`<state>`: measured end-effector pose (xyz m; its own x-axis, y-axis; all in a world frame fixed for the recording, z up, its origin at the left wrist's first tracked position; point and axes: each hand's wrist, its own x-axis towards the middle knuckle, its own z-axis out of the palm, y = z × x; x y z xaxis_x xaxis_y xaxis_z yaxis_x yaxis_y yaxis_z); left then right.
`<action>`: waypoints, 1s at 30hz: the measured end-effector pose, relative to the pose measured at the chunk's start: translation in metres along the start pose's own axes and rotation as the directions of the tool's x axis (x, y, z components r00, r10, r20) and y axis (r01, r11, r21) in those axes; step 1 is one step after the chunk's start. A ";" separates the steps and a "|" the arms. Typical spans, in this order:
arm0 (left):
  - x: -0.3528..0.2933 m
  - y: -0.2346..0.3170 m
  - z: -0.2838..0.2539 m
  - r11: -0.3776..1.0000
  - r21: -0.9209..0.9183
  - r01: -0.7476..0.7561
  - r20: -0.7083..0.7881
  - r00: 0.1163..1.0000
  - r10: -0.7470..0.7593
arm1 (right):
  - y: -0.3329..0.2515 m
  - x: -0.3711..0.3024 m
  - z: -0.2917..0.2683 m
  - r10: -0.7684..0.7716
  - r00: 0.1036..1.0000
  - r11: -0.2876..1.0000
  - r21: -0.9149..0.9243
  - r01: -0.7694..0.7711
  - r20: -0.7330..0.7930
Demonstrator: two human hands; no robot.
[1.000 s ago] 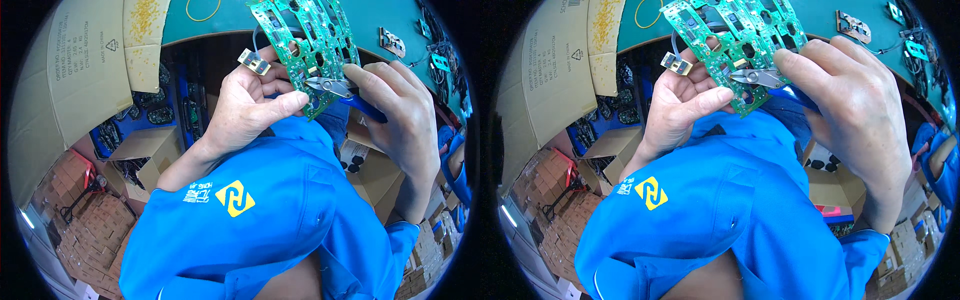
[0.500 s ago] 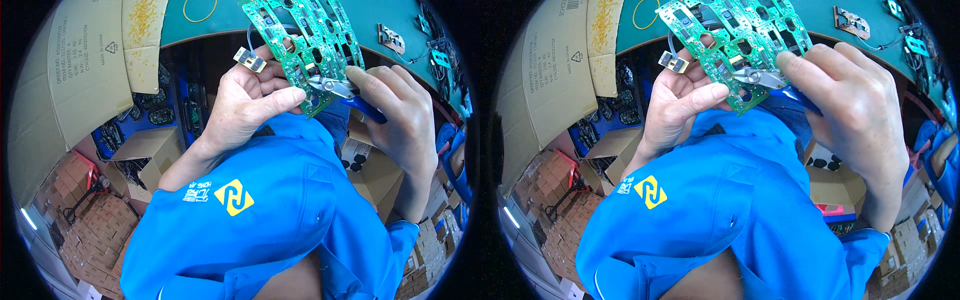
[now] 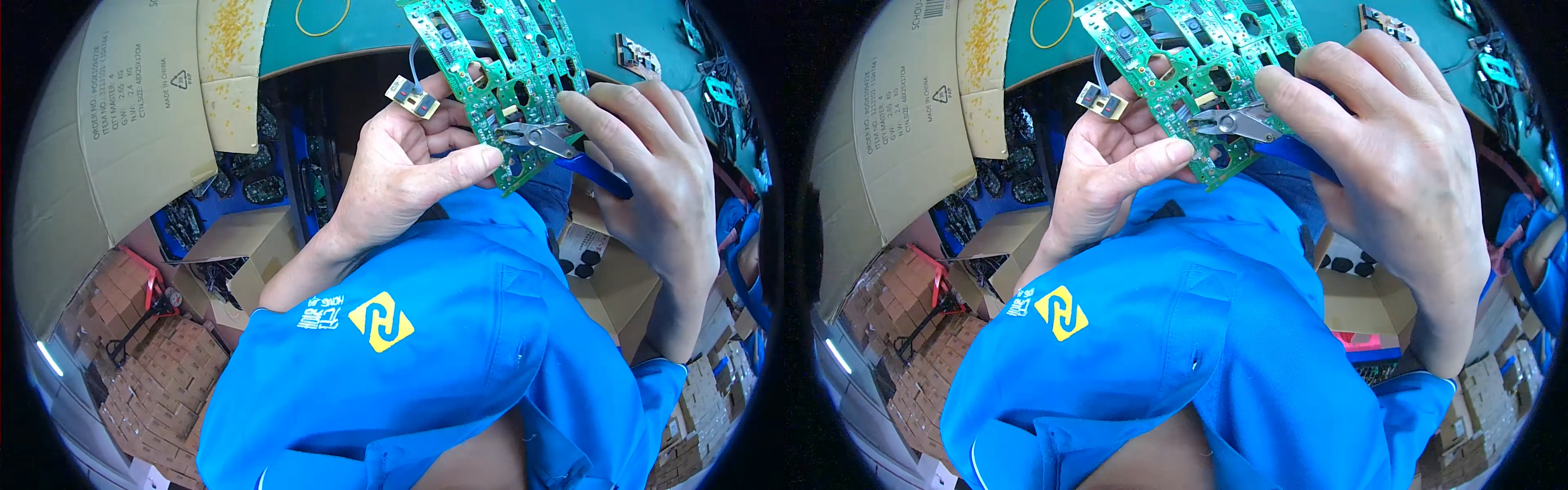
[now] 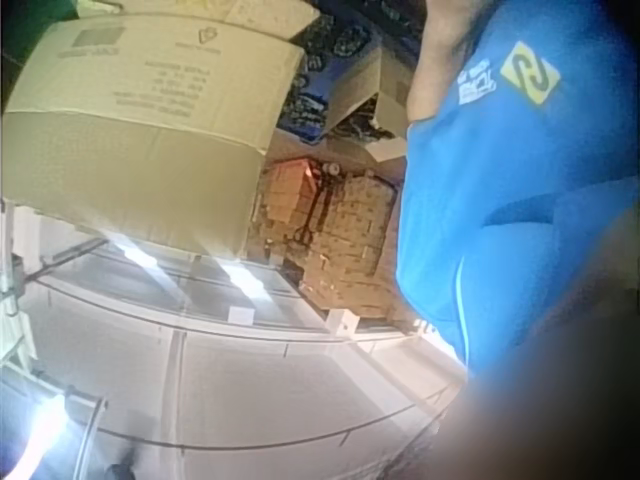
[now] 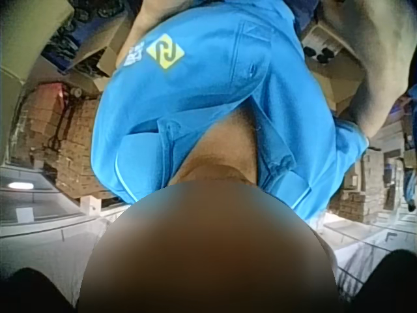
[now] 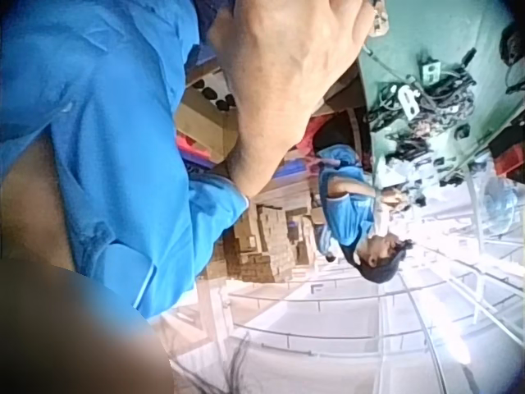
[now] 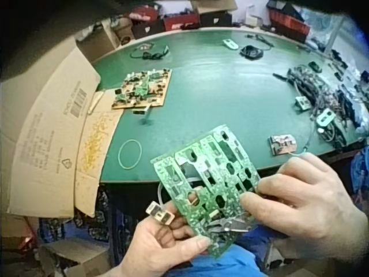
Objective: Trimming excess material from printed circuit boards using pliers and organizing electronic wire harnesses.
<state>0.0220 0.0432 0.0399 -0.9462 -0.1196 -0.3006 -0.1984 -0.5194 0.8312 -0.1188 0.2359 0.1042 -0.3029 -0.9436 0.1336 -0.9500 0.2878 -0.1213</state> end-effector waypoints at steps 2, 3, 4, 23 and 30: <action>0.000 0.001 0.001 1.000 -0.004 0.007 0.003 1.000 -0.007 | -0.001 0.000 -0.002 -0.009 1.000 1.000 -0.027 0.009 -0.007; 0.000 0.002 0.001 1.000 -0.007 0.011 0.004 1.000 -0.011 | -0.002 -0.001 -0.002 -0.014 1.000 0.999 -0.041 0.013 -0.010; 0.000 0.002 0.001 1.000 -0.007 0.011 0.004 1.000 -0.011 | -0.001 -0.001 -0.002 -0.013 1.000 0.999 -0.041 0.013 -0.010; 0.002 0.001 0.000 0.999 0.033 0.025 0.041 0.999 -0.027 | 0.002 -0.008 0.007 0.010 1.000 0.996 0.085 -0.009 -0.015; 0.002 0.003 0.007 1.000 -0.002 0.028 0.031 0.999 -0.028 | 0.007 -0.013 0.008 -0.009 0.999 0.992 0.125 0.014 -0.037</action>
<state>0.0181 0.0470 0.0451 -0.9477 -0.0790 -0.3092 -0.2243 -0.5243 0.8214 -0.1207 0.2485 0.0935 -0.2970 -0.9394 0.1713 -0.9370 0.2522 -0.2419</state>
